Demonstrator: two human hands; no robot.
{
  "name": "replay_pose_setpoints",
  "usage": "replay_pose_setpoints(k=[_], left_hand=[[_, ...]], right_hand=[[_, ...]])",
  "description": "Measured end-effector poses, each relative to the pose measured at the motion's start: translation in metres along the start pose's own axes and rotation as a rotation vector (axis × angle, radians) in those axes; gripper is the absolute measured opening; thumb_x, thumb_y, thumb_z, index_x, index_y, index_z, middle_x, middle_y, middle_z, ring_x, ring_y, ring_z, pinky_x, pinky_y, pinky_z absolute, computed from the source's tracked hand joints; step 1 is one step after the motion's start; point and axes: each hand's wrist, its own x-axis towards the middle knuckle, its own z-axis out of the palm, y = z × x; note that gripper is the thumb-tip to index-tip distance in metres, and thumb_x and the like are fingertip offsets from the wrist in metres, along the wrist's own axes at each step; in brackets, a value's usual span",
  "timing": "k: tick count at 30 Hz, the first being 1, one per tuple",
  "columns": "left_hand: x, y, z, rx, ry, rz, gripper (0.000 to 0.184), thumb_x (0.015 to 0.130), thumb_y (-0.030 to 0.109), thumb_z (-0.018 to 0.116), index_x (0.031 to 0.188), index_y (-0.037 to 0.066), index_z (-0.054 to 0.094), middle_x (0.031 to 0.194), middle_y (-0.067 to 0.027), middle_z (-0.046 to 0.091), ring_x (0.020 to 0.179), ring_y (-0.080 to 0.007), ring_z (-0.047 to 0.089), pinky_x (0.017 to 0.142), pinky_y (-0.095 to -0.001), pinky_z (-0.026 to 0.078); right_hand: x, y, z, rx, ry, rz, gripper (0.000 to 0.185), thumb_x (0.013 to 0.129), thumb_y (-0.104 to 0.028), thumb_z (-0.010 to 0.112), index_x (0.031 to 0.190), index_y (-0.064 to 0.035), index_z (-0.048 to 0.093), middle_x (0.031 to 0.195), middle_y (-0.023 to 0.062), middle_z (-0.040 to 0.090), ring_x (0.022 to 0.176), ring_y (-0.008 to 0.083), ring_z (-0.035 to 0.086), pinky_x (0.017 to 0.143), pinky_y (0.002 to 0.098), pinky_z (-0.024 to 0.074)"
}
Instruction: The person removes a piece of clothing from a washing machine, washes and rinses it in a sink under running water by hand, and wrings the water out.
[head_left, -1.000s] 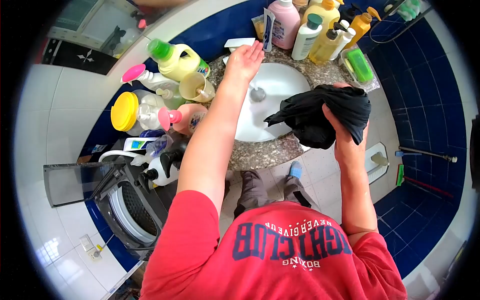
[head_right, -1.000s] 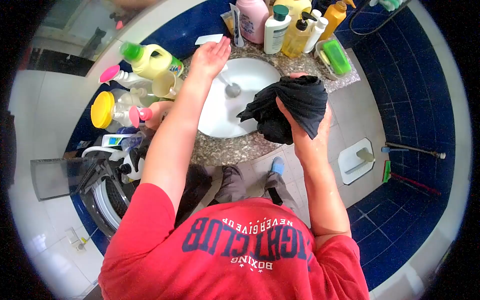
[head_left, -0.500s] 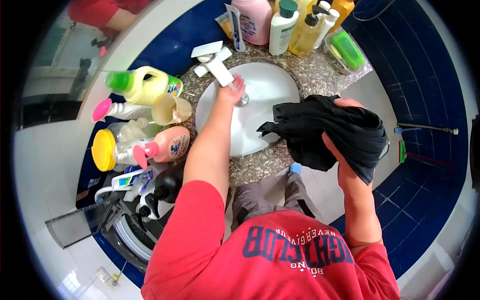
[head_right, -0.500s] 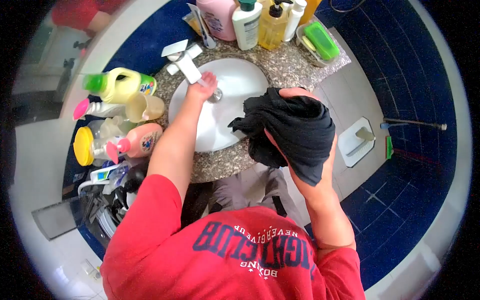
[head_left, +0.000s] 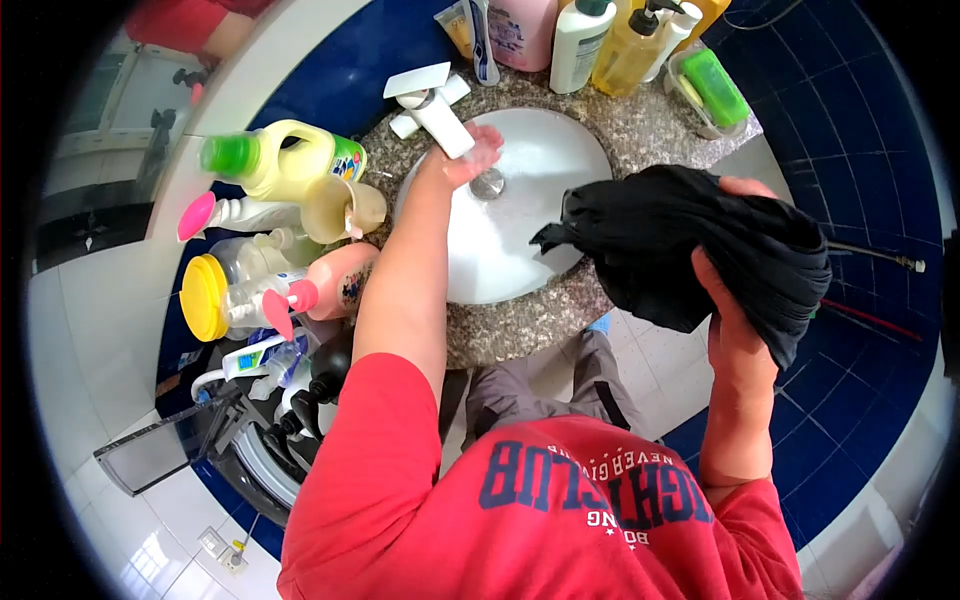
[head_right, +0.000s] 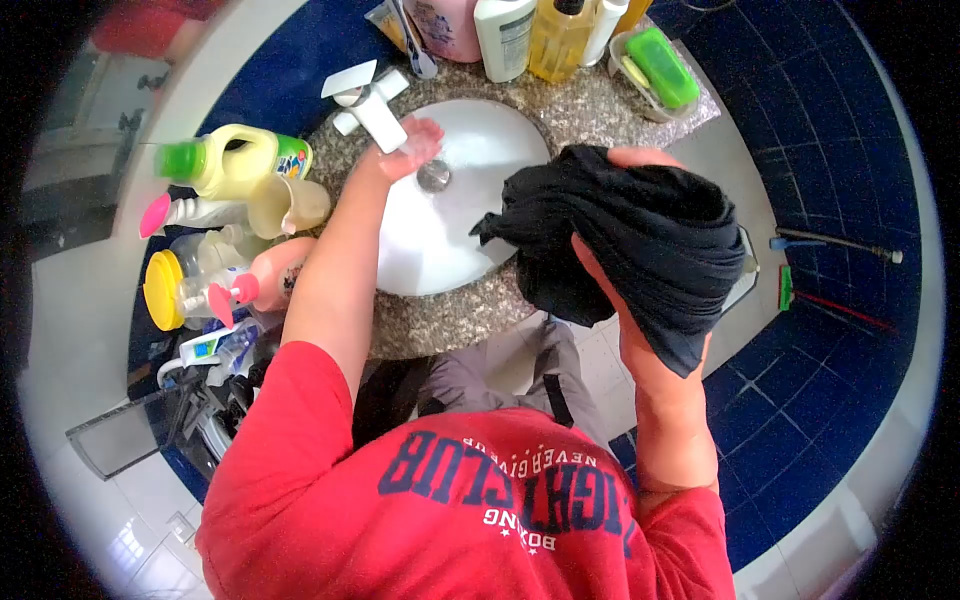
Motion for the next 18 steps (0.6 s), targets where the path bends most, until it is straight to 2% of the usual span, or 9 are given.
replay_pose_setpoints(k=[1,3,6,7,9,11,13,16,18], left_hand=[[0.001,0.004,0.003,-0.289,-0.124,0.029,0.026,0.086,0.015,0.061,0.104,-0.004,0.061,0.104,-0.0156,0.066,0.098,-0.0278,0.063,0.093,-0.0411,0.048],[-0.006,-0.003,0.009,-0.151,-0.126,0.112,0.021,0.088,0.016,0.060,0.098,-0.002,0.064,0.102,-0.0145,0.067,0.096,-0.0286,0.064,0.094,-0.0445,0.048],[-0.036,-0.019,0.009,0.269,-0.578,-0.166,0.023,0.089,0.018,0.058,0.093,-0.004,0.065,0.096,-0.0157,0.068,0.095,-0.0274,0.065,0.092,-0.0389,0.050],[-0.045,-0.018,0.012,0.266,-0.573,-0.162,0.023,0.089,0.018,0.058,0.093,-0.004,0.065,0.096,-0.0157,0.068,0.095,-0.0274,0.065,0.092,-0.0389,0.050],[-0.062,-0.013,0.017,0.929,-0.125,-0.538,0.019,0.089,0.019,0.060,0.085,0.002,0.068,0.093,-0.0131,0.068,0.088,-0.0240,0.067,0.083,-0.0375,0.054],[-0.037,-0.013,0.001,1.147,-0.011,-0.526,0.022,0.089,0.022,0.060,0.087,0.002,0.067,0.093,-0.0127,0.068,0.083,-0.0223,0.067,0.075,-0.0353,0.055],[-0.019,-0.012,-0.002,0.599,0.328,-0.027,0.025,0.090,0.025,0.060,0.085,0.002,0.066,0.090,-0.0127,0.067,0.085,-0.0242,0.066,0.077,-0.0369,0.054],[-0.008,-0.011,0.016,0.015,0.204,0.176,0.025,0.091,0.026,0.060,0.082,0.002,0.064,0.088,-0.0124,0.066,0.089,-0.0269,0.065,0.083,-0.0407,0.052],[-0.011,-0.020,0.017,-0.049,0.079,0.136,0.025,0.091,0.025,0.061,0.082,0.002,0.063,0.087,-0.0126,0.066,0.090,-0.0279,0.064,0.084,-0.0417,0.052]], right_hand=[[0.002,0.002,0.000,-0.003,-0.004,0.003,0.043,0.073,0.008,0.070,0.113,-0.0018,0.058,0.120,0.0124,0.058,0.110,0.0225,0.056,0.101,0.0334,0.0418],[0.005,0.003,0.001,0.002,0.023,-0.143,0.045,0.073,0.007,0.072,0.115,-0.0016,0.059,0.110,0.0083,0.063,0.101,0.0164,0.060,0.092,0.0284,0.0478],[0.007,0.001,-0.002,-0.025,0.017,-0.120,0.045,0.074,0.005,0.072,0.116,-0.0021,0.059,0.110,0.0081,0.063,0.100,0.0163,0.060,0.092,0.0287,0.0487],[0.007,0.001,-0.003,-0.024,0.020,-0.105,0.045,0.074,0.005,0.072,0.116,-0.0022,0.059,0.110,0.0080,0.063,0.100,0.0163,0.060,0.092,0.0288,0.0489],[0.008,0.002,-0.004,0.036,0.019,-0.089,0.044,0.074,0.006,0.072,0.116,-0.0023,0.059,0.111,0.0078,0.062,0.100,0.0164,0.060,0.093,0.0290,0.0488],[0.008,0.003,-0.005,0.089,0.033,-0.071,0.044,0.074,0.006,0.072,0.116,-0.0023,0.059,0.112,0.0077,0.062,0.101,0.0164,0.060,0.093,0.0293,0.0487],[0.007,0.005,-0.006,0.105,0.041,-0.082,0.044,0.075,0.007,0.071,0.116,-0.0022,0.058,0.115,0.0079,0.061,0.102,0.0167,0.060,0.093,0.0298,0.0483],[0.005,0.008,-0.008,0.101,0.028,-0.113,0.045,0.075,0.007,0.071,0.117,-0.0022,0.058,0.116,0.0079,0.060,0.103,0.0169,0.059,0.094,0.0300,0.0479],[0.006,0.010,-0.007,0.082,0.022,-0.116,0.045,0.074,0.007,0.071,0.116,-0.0021,0.058,0.116,0.0079,0.060,0.103,0.0168,0.059,0.094,0.0300,0.0475]])
